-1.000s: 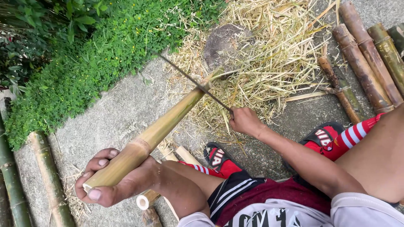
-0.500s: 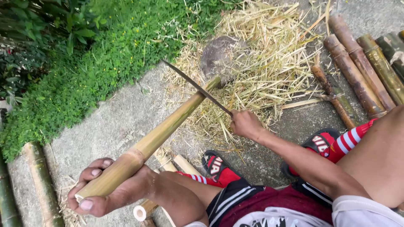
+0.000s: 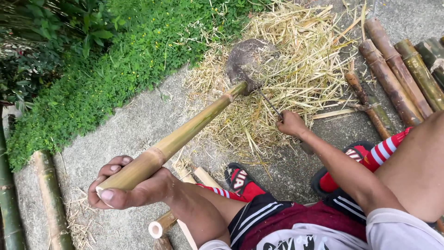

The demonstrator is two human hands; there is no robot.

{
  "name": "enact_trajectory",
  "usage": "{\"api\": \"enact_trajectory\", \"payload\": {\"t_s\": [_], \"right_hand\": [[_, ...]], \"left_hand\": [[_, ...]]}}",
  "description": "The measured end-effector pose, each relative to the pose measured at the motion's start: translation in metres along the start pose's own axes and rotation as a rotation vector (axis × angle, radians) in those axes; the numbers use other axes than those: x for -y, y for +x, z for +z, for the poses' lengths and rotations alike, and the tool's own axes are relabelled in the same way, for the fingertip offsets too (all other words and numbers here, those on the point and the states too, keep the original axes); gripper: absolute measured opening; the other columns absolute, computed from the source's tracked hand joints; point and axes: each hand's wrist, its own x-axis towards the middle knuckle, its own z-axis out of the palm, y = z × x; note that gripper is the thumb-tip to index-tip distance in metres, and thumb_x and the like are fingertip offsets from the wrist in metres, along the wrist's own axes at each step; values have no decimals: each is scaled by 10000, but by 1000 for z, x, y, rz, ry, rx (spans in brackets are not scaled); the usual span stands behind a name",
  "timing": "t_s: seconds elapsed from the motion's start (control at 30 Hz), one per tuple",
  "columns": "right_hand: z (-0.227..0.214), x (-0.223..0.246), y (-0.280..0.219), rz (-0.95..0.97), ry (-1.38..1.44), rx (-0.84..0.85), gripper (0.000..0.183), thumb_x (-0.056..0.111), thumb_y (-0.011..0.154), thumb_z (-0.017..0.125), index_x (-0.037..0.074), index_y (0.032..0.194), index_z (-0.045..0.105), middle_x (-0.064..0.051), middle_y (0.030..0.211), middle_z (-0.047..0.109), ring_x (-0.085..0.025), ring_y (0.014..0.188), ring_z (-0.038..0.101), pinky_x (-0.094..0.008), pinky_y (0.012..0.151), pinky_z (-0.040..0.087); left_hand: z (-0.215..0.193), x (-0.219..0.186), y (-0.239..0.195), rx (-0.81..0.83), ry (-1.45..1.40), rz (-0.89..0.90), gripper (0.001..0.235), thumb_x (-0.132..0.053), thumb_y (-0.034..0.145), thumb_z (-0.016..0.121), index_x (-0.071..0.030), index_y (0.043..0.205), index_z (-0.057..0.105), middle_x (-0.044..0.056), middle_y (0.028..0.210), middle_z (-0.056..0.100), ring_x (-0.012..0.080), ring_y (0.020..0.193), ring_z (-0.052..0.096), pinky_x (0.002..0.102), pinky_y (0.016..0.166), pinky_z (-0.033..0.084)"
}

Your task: Using a machete to shave and refine the surface of a bamboo pole.

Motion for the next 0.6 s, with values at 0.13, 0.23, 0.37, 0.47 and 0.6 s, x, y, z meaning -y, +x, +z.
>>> {"api": "enact_trajectory", "payload": {"t_s": [0.13, 0.23, 0.37, 0.47, 0.6], "right_hand": [[-8, 12, -30, -8, 275, -20, 140, 54, 893, 551, 5, 1014, 600, -101, 751, 633, -159, 594, 594, -367, 539, 527], [-19, 48, -78, -56, 125, 38, 197, 92, 986, 466, -30, 979, 621, -117, 713, 604, -182, 530, 541, -426, 482, 511], [-39, 106, -155, -534, 245, -249, 191, 141, 981, 491, -8, 1020, 603, -141, 634, 642, -272, 508, 627, -446, 509, 514], [-35, 128, -192, -771, 206, -362, 172, 144, 950, 547, 1, 1031, 599, -148, 683, 658, -325, 562, 657, -457, 541, 528], [-40, 158, -232, -868, 86, -423, 224, 185, 910, 646, 16, 1051, 603, -154, 694, 666, -346, 558, 674, -449, 523, 556]], "left_hand": [[0, -9, 1, 114, 17, 34, 405, -393, 960, 665, -78, 1053, 427, 79, 798, 445, 199, 669, 503, 322, 574, 464], [1, -16, -5, 220, -21, 50, 353, -333, 922, 657, -89, 1043, 433, 96, 805, 471, 197, 653, 516, 322, 552, 473], [4, -18, -14, 238, -110, 46, 324, -272, 883, 647, -68, 1048, 457, 104, 783, 492, 200, 656, 516, 322, 576, 473], [8, -21, -21, 241, -130, 52, 315, -265, 875, 642, -64, 1041, 464, 105, 757, 494, 208, 656, 518, 324, 582, 471], [16, -24, -29, 214, -137, 71, 326, -270, 865, 645, -59, 1032, 461, 110, 750, 482, 216, 661, 515, 331, 594, 469]]}}
